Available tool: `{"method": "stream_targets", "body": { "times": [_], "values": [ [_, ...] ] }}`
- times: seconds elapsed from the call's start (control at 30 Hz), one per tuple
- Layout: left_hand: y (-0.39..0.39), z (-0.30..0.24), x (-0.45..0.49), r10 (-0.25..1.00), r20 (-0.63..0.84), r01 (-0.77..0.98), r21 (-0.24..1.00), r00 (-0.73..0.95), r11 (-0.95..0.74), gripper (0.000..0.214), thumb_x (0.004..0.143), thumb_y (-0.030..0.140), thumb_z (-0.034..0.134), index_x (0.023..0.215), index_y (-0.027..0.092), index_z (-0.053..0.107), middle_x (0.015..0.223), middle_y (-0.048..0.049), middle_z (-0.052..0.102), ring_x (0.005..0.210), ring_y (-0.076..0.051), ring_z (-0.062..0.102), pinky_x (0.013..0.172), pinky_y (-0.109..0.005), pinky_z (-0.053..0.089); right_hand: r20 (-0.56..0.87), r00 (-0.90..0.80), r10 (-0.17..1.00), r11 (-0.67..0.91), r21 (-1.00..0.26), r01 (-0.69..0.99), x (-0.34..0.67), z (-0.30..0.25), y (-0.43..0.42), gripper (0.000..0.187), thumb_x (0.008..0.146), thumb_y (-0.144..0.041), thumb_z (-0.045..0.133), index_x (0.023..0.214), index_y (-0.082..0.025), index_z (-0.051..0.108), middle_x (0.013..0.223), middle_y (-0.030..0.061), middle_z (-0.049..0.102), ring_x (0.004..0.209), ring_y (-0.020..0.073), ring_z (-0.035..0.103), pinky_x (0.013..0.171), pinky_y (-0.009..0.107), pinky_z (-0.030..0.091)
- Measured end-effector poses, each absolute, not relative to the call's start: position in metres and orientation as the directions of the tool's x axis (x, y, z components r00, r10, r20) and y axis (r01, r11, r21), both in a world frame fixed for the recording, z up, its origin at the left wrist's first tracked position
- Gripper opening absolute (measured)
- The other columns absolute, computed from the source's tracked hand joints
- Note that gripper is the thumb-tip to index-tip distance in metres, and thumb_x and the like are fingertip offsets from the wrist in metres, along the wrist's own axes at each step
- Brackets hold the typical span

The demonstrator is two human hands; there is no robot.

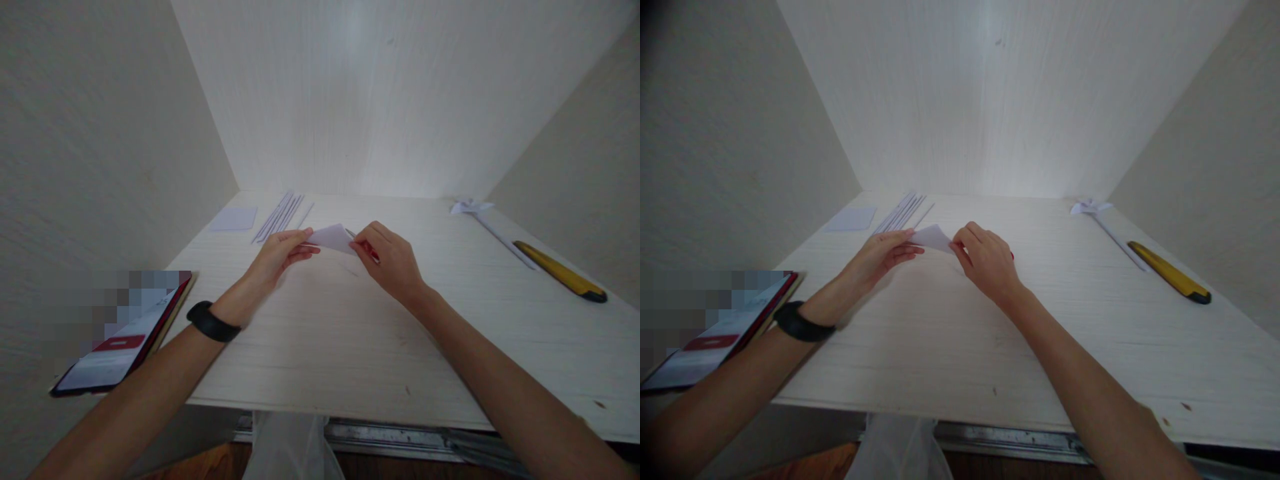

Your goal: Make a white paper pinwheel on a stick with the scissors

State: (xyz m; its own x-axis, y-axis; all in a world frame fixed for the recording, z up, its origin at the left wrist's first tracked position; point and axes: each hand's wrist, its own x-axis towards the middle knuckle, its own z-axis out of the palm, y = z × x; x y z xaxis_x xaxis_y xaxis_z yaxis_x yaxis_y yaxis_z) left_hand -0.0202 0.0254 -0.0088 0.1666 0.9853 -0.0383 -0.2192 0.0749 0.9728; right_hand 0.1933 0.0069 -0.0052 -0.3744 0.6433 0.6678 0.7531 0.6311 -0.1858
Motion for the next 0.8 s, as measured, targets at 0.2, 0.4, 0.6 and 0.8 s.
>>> {"method": "stream_targets", "body": {
  "times": [0.2,0.4,0.6,0.8],
  "values": [
    [0.03,-0.013,-0.02,0.976,-0.031,-0.288,0.953,0.215,0.093,0.019,0.073,0.026,0.075,0.084,0.01,0.073,0.085,-0.0084,0.074,0.078,-0.016,0.069,0.085,-0.029,0.053,0.675,-0.374,0.636,0.637,-0.184,0.749,0.194,-0.006,0.007,0.011,0.09,-0.022,0.052,0.081,-0.018,0.057,0.078,0.0034,0.057,0.065,0.0138,0.05,0.061,0.026,0.038],
    [0.032,-0.014,-0.021,0.977,-0.003,-0.323,0.943,0.215,0.074,0.016,0.072,0.021,0.075,0.084,0.012,0.074,0.091,-0.0085,0.074,0.084,-0.016,0.069,0.09,-0.03,0.051,0.666,-0.394,0.634,0.672,-0.221,0.707,0.194,-0.007,0.006,0.02,0.094,-0.032,0.045,0.086,-0.017,0.056,0.082,0.0051,0.058,0.068,0.0148,0.051,0.063,0.028,0.038],
    [0.028,-0.012,-0.02,0.979,0.071,-0.334,0.942,0.194,-0.002,0.011,0.071,0.023,0.076,0.078,0.015,0.075,0.086,-0.006,0.074,0.083,-0.015,0.068,0.09,-0.03,0.05,0.666,-0.362,0.652,0.662,-0.267,0.7,0.196,-0.007,0.008,0.02,0.095,-0.032,0.044,0.088,-0.017,0.056,0.084,0.0056,0.058,0.072,0.0157,0.052,0.066,0.028,0.038],
    [0.023,-0.004,-0.018,0.98,0.109,-0.286,0.956,0.167,-0.057,0.018,0.069,0.026,0.078,0.084,0.016,0.075,0.092,-0.0048,0.072,0.084,-0.013,0.064,0.087,-0.028,0.049,0.631,-0.352,0.692,0.618,-0.264,0.741,0.196,-0.011,0.013,0.01,0.09,-0.024,0.052,0.083,-0.018,0.055,0.081,0.0041,0.057,0.071,0.0153,0.05,0.065,0.028,0.036]
  ]
}}
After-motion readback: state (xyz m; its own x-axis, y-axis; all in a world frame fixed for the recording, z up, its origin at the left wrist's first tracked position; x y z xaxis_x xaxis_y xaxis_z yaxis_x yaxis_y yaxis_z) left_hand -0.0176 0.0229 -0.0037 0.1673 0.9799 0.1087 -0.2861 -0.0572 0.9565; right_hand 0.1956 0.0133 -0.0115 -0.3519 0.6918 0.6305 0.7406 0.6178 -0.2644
